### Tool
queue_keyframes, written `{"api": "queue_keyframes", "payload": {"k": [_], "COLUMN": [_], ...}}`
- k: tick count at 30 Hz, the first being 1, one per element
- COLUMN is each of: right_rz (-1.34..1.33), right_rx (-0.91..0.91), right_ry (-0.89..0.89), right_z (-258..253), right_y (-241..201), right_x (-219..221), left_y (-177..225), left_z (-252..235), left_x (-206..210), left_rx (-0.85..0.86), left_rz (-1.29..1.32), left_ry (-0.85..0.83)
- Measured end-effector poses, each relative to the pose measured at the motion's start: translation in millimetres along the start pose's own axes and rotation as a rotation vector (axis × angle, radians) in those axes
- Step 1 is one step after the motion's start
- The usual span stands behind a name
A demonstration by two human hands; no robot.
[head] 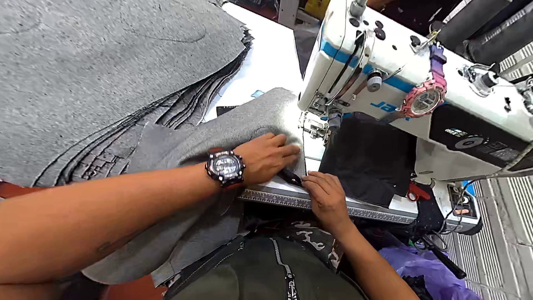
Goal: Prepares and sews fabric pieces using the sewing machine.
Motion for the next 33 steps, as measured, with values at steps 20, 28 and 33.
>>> {"api": "queue_keyframes", "payload": {"k": [20, 28, 33], "right_rz": [0.154, 0.165, 0.198], "right_rx": [0.194, 0.265, 0.270], "right_ry": [0.003, -0.006, -0.035], "right_z": [-75, -89, -87], "right_y": [30, 38, 40], "right_x": [34, 43, 47], "left_y": [-86, -119, -148], "left_z": [-24, -44, -60], "left_x": [-13, -9, 7], "left_rx": [0.624, 0.750, 0.771], "left_rz": [-0.229, -0.098, -0.125], "left_ry": [0.267, 0.301, 0.393]}}
Point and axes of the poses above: each hand's wrist, its own z-axis away from the middle knuckle, its own x-axis out of the palm, y = z × x, the point moved 6 cm from there along -z, towards the middle knuckle, and after that the axes turned 1 degree about x, right-handed, at the moved point
